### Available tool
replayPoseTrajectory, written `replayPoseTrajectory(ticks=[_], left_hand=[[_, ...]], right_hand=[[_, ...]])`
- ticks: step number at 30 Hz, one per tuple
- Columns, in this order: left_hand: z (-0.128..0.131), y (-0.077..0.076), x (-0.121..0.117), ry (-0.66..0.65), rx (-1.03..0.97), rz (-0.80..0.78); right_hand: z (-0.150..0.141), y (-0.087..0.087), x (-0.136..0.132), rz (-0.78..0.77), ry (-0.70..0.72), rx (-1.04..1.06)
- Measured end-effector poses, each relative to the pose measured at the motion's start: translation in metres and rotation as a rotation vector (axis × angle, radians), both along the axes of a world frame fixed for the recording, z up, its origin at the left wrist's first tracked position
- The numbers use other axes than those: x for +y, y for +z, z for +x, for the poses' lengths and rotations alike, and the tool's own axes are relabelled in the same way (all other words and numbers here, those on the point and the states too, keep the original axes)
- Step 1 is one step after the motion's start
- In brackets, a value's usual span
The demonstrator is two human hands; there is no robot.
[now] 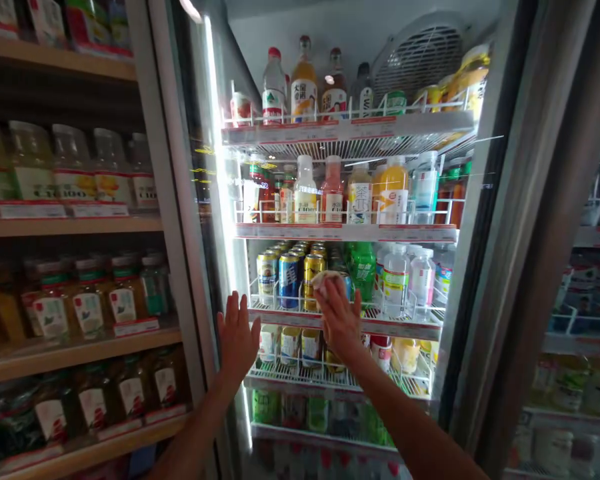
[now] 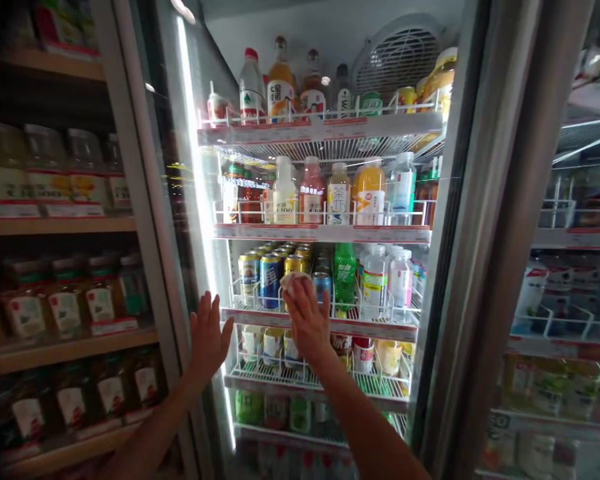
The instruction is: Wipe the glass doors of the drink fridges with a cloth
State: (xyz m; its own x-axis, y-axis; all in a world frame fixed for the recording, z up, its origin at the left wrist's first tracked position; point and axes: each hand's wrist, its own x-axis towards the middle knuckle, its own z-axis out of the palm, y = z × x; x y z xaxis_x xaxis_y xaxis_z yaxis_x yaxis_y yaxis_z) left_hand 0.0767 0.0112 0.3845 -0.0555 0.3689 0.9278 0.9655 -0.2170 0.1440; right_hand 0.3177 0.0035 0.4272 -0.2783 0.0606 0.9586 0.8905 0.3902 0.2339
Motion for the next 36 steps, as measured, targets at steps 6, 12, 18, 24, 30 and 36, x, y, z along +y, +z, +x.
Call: replayPoseTrajectory(ticks=[6,12,18,24,30,36], left_hand=[[-0.048,0.002,-0.001,-0.009,0.138,0.086],[-0.082,0.003,0.006,-0.064,0.211,0.055],[-0.093,0.013,0.001,-0.117,0.168,0.111],[-0.114,0.018,0.0,-0.091,0.085,0.138],[-0.126,0.025,0.007,-0.097,-0.015,0.155],[-0.129,0.038,0.003,-0.106,-0.054,0.156]], right_hand=[[0.015,0.018,0.01,0.103,-0.08,0.302],[-0.053,0.012,0.017,0.08,-0.071,0.266],[-0.131,-0.009,0.019,0.012,0.001,-0.108],[-0.127,0.037,0.029,0.088,-0.061,0.165],[-0.21,-0.015,0.031,0.035,0.046,-0.31],[-0.172,0.009,0.031,0.033,0.003,-0.136]])
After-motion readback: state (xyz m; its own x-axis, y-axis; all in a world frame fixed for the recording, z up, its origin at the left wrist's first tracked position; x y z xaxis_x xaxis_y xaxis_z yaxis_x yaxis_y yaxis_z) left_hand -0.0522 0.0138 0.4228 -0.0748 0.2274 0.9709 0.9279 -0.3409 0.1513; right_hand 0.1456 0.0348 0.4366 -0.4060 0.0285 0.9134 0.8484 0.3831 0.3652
